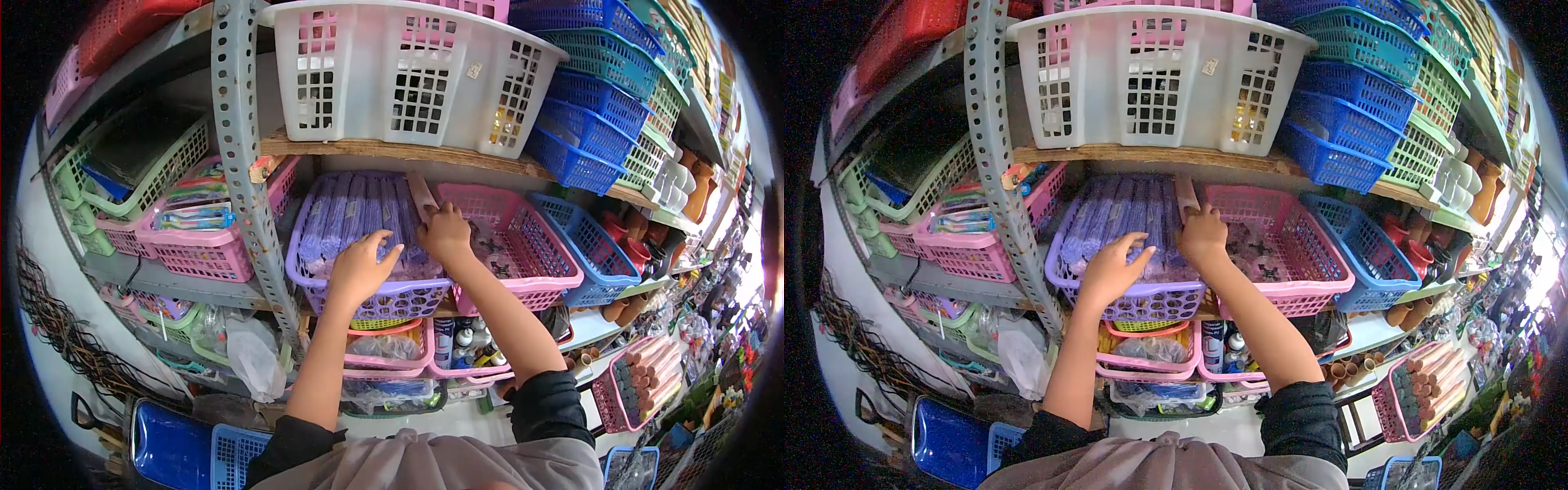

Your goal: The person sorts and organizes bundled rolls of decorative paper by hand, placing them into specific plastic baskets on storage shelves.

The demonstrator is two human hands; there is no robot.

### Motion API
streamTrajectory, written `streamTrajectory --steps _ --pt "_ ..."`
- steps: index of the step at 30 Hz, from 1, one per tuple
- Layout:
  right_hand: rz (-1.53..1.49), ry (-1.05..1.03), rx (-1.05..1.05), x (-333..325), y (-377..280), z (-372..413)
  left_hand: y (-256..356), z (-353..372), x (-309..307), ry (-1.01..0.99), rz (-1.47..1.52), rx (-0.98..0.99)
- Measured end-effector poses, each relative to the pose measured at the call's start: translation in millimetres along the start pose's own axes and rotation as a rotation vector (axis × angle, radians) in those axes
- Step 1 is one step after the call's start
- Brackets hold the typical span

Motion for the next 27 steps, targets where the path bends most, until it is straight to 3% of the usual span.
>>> streamTrajectory --steps 15,27 --pt "0.147 -0.156 -0.058 2.7 -7.5 -10.6 -4.2 -1.6 4.1 -0.011 0.042 0.009" --pt "0.108 -0.103 -0.004 -2.7 -3.1 3.4 -2.2 -0.9 1.5 -0.032 0.041 -0.017"
Point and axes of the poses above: each hand's wrist, its own z-axis away from the middle knuckle, its own x-axis out of the palm, y = z × x, the point moved 3 cm from there along -z, towards the middle knuckle, and after that the axes turned 5 degrees about -y, right-handed, at the moved point
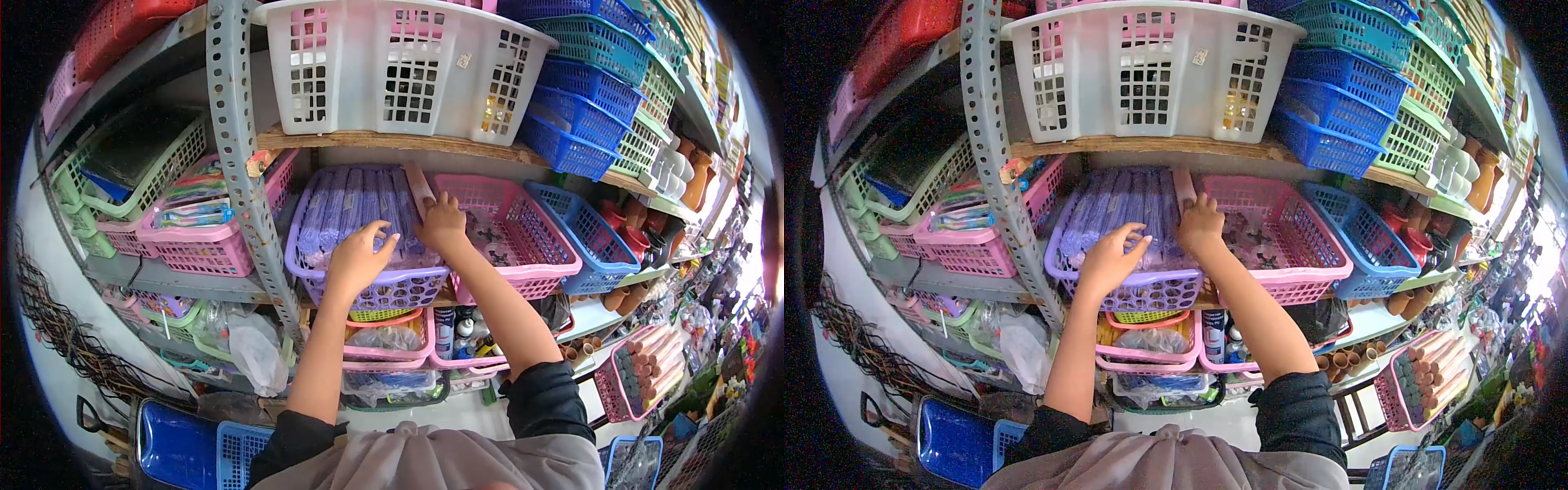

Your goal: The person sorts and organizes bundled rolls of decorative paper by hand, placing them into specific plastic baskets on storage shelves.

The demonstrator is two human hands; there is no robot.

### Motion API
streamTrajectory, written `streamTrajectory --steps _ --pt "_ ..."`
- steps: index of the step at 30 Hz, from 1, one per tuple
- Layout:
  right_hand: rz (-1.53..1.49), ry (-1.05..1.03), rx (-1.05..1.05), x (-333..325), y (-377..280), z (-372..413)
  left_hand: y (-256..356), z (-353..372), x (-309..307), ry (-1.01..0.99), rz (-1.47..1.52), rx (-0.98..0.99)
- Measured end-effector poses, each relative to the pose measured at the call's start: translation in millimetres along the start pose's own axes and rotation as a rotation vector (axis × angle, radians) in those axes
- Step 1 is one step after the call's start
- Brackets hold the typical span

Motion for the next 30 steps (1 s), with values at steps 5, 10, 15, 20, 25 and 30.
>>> streamTrajectory --steps 5,10,15,20,25,30 --pt "-0.176 0.020 -0.017 -3.6 15.2 2.9 2.5 1.3 -2.9 0.000 0.008 -0.001" --pt "-0.464 0.168 -0.091 -24.0 47.3 36.7 4.1 2.7 -2.0 0.037 0.090 0.043" --pt "-0.670 0.310 -0.295 -62.5 89.1 108.8 3.7 1.9 -7.8 0.093 0.227 0.094" --pt "-0.761 0.237 -0.271 -72.7 144.2 206.3 32.4 10.9 -19.3 0.524 0.076 0.314" --pt "-1.013 0.190 0.068 -84.7 201.0 288.4 124.5 28.9 53.4 0.254 0.797 0.304" --pt "-1.183 0.209 0.406 -55.4 259.8 370.7 194.1 51.1 191.5 -0.391 0.989 0.217"
Point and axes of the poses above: each hand's wrist, its own z-axis away from the middle knuckle, its own x-axis out of the palm, y = z × x, the point moved 3 cm from there along -z, towards the middle knuckle, and after that the axes turned 5 degrees about -y, right-handed, at the moved point
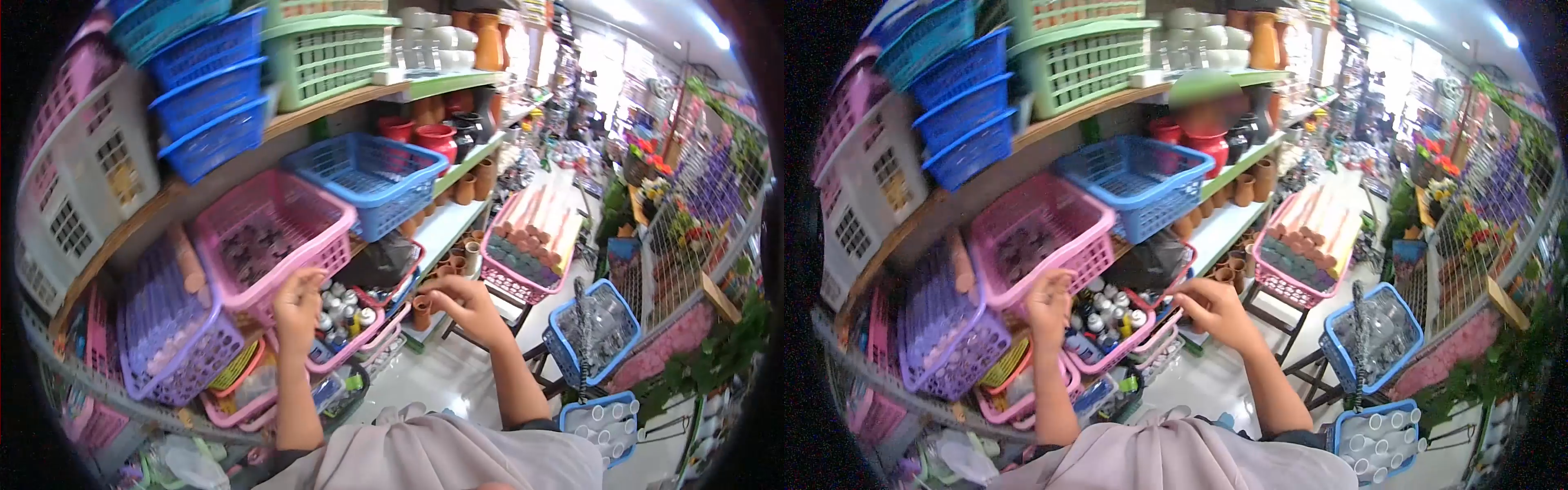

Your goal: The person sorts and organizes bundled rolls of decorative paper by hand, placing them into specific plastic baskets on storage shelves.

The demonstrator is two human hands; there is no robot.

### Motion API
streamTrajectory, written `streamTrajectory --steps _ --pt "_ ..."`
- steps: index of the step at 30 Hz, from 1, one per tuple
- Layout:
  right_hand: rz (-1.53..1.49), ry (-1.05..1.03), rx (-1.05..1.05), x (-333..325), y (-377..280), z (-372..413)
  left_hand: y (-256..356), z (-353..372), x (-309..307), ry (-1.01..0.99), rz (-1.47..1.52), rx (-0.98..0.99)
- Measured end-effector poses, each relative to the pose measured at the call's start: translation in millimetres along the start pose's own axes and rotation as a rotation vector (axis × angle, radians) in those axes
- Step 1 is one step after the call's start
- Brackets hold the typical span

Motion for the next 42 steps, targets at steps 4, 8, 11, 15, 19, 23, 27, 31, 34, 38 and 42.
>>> streamTrajectory --steps 4,8,11,15,19,23,27,31,34,38,42 --pt "-0.023 0.204 0.058 -57.9 58.5 43.3 -50.1 -13.0 92.5 -0.222 0.089 -0.119" --pt "-0.040 0.393 0.213 -116.0 109.7 84.4 -84.4 -22.5 182.3 -0.354 0.071 -0.205" --pt "-0.081 0.526 0.291 -153.7 142.2 110.2 -100.7 -26.2 251.3 -0.439 0.075 -0.101" --pt "-0.074 0.582 0.336 -191.7 168.0 133.0 -126.9 -23.3 328.4 -0.616 0.196 -0.193" --pt "-0.064 0.604 0.419 -218.9 181.7 146.9 -151.1 -24.4 384.6 -0.726 0.106 -0.141" --pt "-0.044 0.629 0.456 -241.4 203.6 144.9 -165.9 -40.6 422.3 -0.771 0.183 -0.198" --pt "-0.004 0.681 0.456 -267.6 221.1 122.9 -197.6 -68.3 455.0 -0.745 0.168 -0.145" --pt "0.024 0.719 0.413 -293.0 243.9 87.0 -224.5 -103.2 479.7 -0.706 0.130 0.029" --pt "0.183 0.737 0.418 -315.1 248.7 49.9 -235.9 -137.4 494.4 -0.693 0.038 0.060" --pt "0.585 0.798 0.392 -345.9 252.7 -3.4 -239.1 -170.1 515.7 -0.676 -0.023 0.055" --pt "0.864 0.902 0.325 -367.7 284.8 -51.7 -278.1 -189.8 532.8 -0.596 -0.218 0.284"
Point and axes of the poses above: each hand's wrist, its own z-axis away from the middle knuckle, its own x-axis out of the palm, y = z × x, the point moved 3 cm from there along -z, towards the middle knuckle, and after that the axes turned 5 degrees about -y, right-handed, at the moved point
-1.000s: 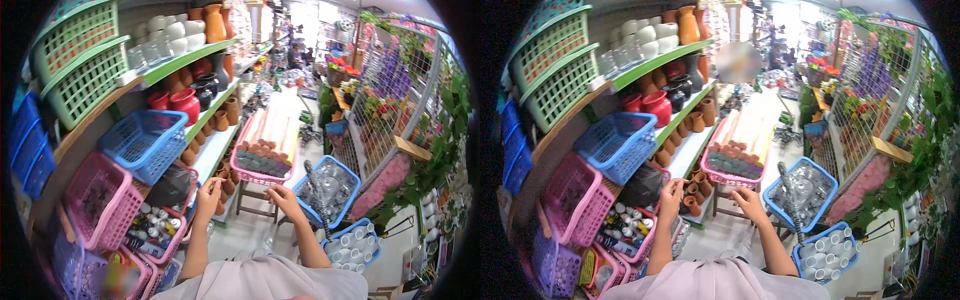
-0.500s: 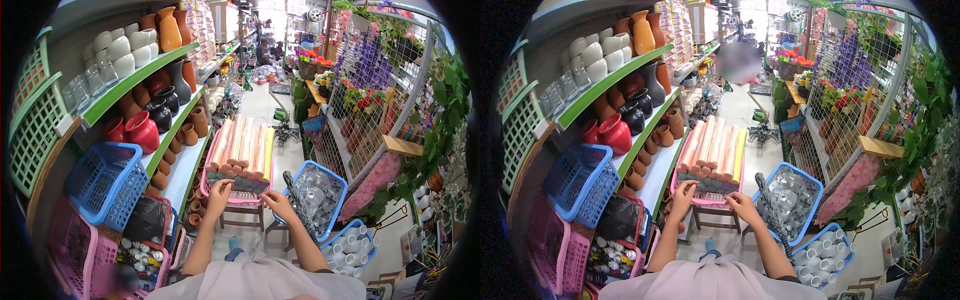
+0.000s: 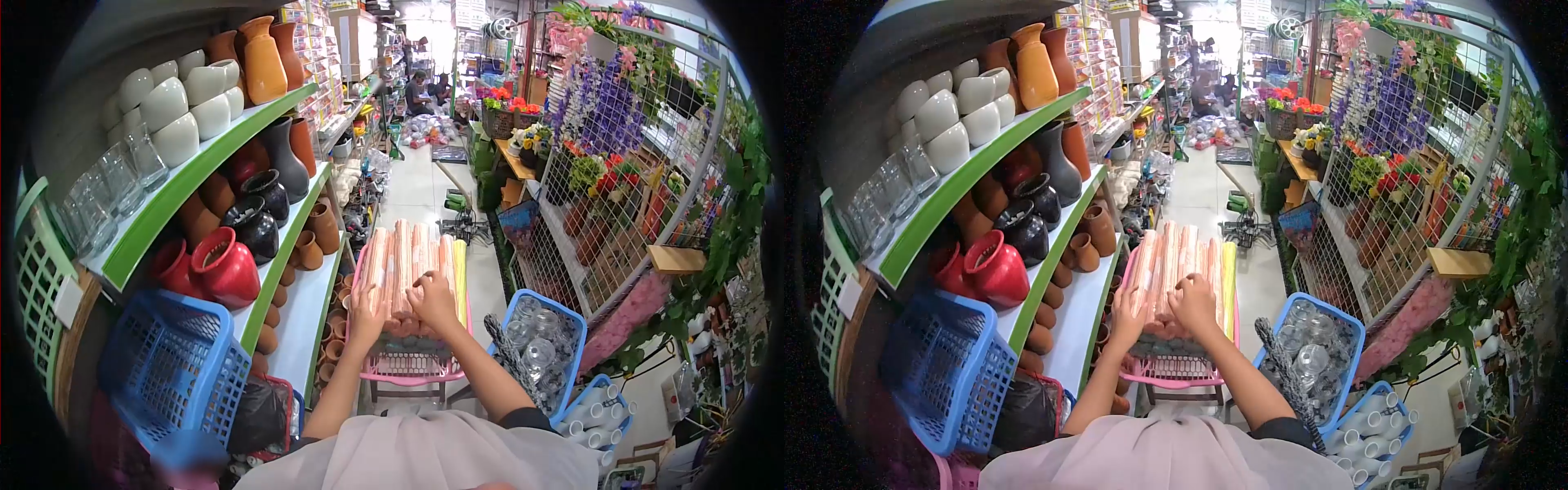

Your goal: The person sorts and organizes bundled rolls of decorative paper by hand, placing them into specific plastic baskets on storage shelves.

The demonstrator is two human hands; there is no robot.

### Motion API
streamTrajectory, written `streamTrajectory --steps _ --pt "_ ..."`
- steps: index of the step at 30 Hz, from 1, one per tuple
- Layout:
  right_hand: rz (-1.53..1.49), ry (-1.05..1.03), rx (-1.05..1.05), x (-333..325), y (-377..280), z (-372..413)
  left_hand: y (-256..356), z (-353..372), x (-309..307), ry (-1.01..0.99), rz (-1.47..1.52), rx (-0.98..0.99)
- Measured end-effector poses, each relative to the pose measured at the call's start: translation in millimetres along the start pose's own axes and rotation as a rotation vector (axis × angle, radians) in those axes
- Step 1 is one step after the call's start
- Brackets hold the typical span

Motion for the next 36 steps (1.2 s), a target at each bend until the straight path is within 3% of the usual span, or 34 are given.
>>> streamTrajectory --steps 2,3,4,5,7,14,17,19,21,22,24,25,26,28,29,34,36 --pt "0.342 0.009 0.055 16.8 0.7 -18.1 -18.2 -3.9 1.5 -0.064 0.042 -0.053" --pt "0.417 -0.120 0.154 17.8 -5.6 -26.1 -31.0 -5.1 7.1 -0.104 0.007 -0.019" --pt "0.419 -0.111 0.153 20.4 -9.3 -32.8 -37.8 -6.8 8.6 -0.143 -0.028 0.015" --pt "0.508 -0.178 0.171 24.4 -11.8 -38.4 -48.4 -6.7 12.3 -0.283 0.061 -0.080" --pt "0.660 -0.271 0.202 35.6 -12.0 -46.0 -55.0 -6.8 15.1 -0.312 0.047 -0.075" --pt "0.756 -0.390 0.239 54.9 -6.6 -52.8 -64.7 -16.7 17.6 -0.284 0.083 -0.068" --pt "0.592 -0.310 0.284 43.3 1.3 -52.1 -62.0 -16.8 14.6 -0.282 0.091 -0.099" --pt "0.304 -0.128 0.300 32.5 8.0 -48.7 -49.4 -18.4 13.7 -0.271 0.078 -0.109" --pt "0.183 -0.143 0.298 18.6 14.0 -42.8 -31.6 -23.5 9.5 -0.077 0.092 -0.093" --pt "0.058 -0.162 0.291 7.3 9.5 -38.5 -17.8 -27.3 7.3 -0.085 0.100 -0.089" --pt "0.022 -0.094 0.267 -14.8 -0.6 -21.3 6.8 -31.8 6.6 -0.074 0.360 -0.053" --pt "-0.031 -0.037 0.168 -24.6 -4.6 -12.6 9.1 -32.0 17.3 -0.155 0.573 -0.098" --pt "-0.084 0.021 0.069 -35.0 -8.7 -2.9 17.6 -28.6 23.1 -0.167 0.581 -0.096" --pt "-0.112 0.033 0.029 -57.0 -17.6 19.2 41.3 -16.5 38.6 -0.355 1.158 -0.459" --pt "-0.121 -0.006 0.010 -68.9 -24.8 30.8 48.2 -10.5 51.0 -0.497 1.327 -0.421" --pt "-0.077 -0.070 0.022 -120.5 -8.9 97.7 102.9 21.5 65.3 -0.589 1.323 -0.411" --pt "-0.140 0.064 0.223 -125.9 46.3 138.0 113.2 38.7 69.7 -0.567 1.330 -0.514"
Point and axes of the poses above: each hand's wrist, its own z-axis away from the middle knuckle, its own x-axis out of the palm, y = z × x, the point moved 3 cm from there along -z, towards the middle knuckle, and after that the axes turned 5 degrees about -y, right-handed, at the moved point
